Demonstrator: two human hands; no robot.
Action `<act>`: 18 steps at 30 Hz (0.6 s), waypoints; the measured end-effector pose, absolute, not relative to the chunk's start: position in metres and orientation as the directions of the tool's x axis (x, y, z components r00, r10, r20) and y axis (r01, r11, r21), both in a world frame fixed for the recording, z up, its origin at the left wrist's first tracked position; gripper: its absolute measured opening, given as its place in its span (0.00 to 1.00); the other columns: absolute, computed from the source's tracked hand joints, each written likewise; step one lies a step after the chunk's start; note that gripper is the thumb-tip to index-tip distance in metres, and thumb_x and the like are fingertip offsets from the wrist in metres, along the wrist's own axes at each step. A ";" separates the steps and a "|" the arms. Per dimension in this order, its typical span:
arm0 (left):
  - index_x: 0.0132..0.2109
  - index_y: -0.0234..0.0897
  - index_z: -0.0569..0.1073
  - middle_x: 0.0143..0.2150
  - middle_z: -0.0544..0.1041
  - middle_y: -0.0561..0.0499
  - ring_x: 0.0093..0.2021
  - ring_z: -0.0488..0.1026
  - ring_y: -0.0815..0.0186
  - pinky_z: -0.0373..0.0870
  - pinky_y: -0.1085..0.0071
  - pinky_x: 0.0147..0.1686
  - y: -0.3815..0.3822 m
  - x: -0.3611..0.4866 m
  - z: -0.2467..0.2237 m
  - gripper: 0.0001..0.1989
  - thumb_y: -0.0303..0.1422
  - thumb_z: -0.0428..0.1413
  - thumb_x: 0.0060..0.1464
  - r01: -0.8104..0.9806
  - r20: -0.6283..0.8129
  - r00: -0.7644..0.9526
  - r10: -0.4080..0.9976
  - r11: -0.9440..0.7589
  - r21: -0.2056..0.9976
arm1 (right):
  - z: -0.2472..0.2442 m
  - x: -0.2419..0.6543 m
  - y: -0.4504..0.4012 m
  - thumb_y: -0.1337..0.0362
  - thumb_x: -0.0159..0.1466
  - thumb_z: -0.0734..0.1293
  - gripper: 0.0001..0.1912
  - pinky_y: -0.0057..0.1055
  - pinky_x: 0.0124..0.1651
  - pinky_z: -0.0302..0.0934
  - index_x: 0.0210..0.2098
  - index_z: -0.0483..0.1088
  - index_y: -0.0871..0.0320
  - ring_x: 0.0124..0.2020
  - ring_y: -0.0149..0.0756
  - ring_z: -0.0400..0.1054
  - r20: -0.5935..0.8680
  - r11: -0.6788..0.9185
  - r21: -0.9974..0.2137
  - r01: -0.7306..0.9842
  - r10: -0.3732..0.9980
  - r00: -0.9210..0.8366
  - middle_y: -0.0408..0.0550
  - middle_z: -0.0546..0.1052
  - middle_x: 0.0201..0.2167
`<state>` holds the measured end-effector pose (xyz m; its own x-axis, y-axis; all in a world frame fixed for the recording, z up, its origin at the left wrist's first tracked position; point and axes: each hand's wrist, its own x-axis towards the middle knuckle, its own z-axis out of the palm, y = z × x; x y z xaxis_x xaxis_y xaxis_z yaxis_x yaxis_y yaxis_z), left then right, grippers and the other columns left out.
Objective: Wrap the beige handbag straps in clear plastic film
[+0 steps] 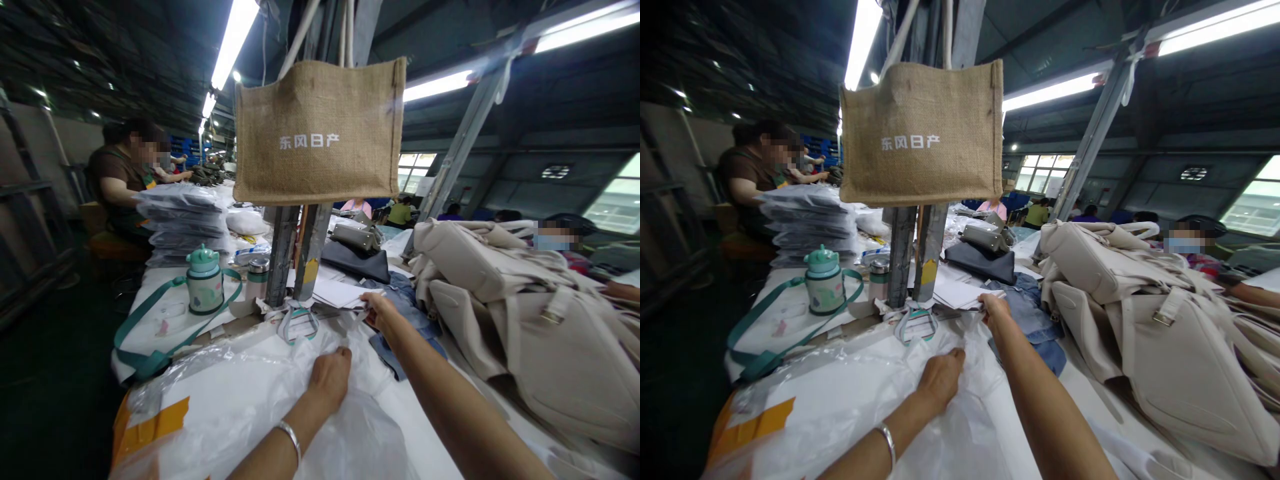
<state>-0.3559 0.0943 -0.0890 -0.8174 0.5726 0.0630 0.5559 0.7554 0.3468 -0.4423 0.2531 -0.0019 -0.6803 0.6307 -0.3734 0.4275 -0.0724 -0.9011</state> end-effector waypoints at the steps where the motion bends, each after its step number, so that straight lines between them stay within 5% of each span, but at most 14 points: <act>1: 0.54 0.33 0.66 0.47 0.75 0.43 0.42 0.75 0.60 0.74 0.61 0.41 0.095 -0.360 -0.090 0.15 0.25 0.51 0.59 0.558 0.065 -0.816 0.574 0.754 0.348 | 0.000 -0.442 0.254 0.59 0.66 0.65 0.15 0.38 0.41 0.69 0.49 0.67 0.60 0.41 0.36 0.70 -0.389 -0.073 -0.892 0.447 0.628 -0.674 0.50 0.73 0.46; 11: 0.53 0.34 0.67 0.46 0.74 0.46 0.42 0.74 0.62 0.75 0.60 0.42 0.107 -0.394 -0.095 0.14 0.32 0.53 0.61 0.564 0.085 -0.814 0.575 0.745 0.358 | -0.011 -0.424 0.259 0.59 0.66 0.64 0.14 0.33 0.36 0.69 0.48 0.67 0.61 0.36 0.33 0.71 -0.435 0.066 -0.806 0.589 0.608 -0.664 0.48 0.73 0.42; 18: 0.51 0.34 0.68 0.45 0.74 0.47 0.43 0.74 0.61 0.73 0.59 0.44 0.110 -0.397 -0.100 0.12 0.33 0.50 0.63 0.560 0.136 -0.819 0.557 0.727 0.398 | -0.042 -0.401 0.272 0.52 0.65 0.64 0.18 0.38 0.41 0.68 0.44 0.69 0.61 0.38 0.35 0.71 -0.334 0.404 -0.625 0.667 0.634 -0.697 0.49 0.75 0.41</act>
<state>-0.3966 0.1103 -0.0997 -0.8194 0.5568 0.1362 0.5599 0.7266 0.3983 -0.4010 0.2723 -0.0420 -0.6974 0.6339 -0.3343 0.6673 0.4044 -0.6254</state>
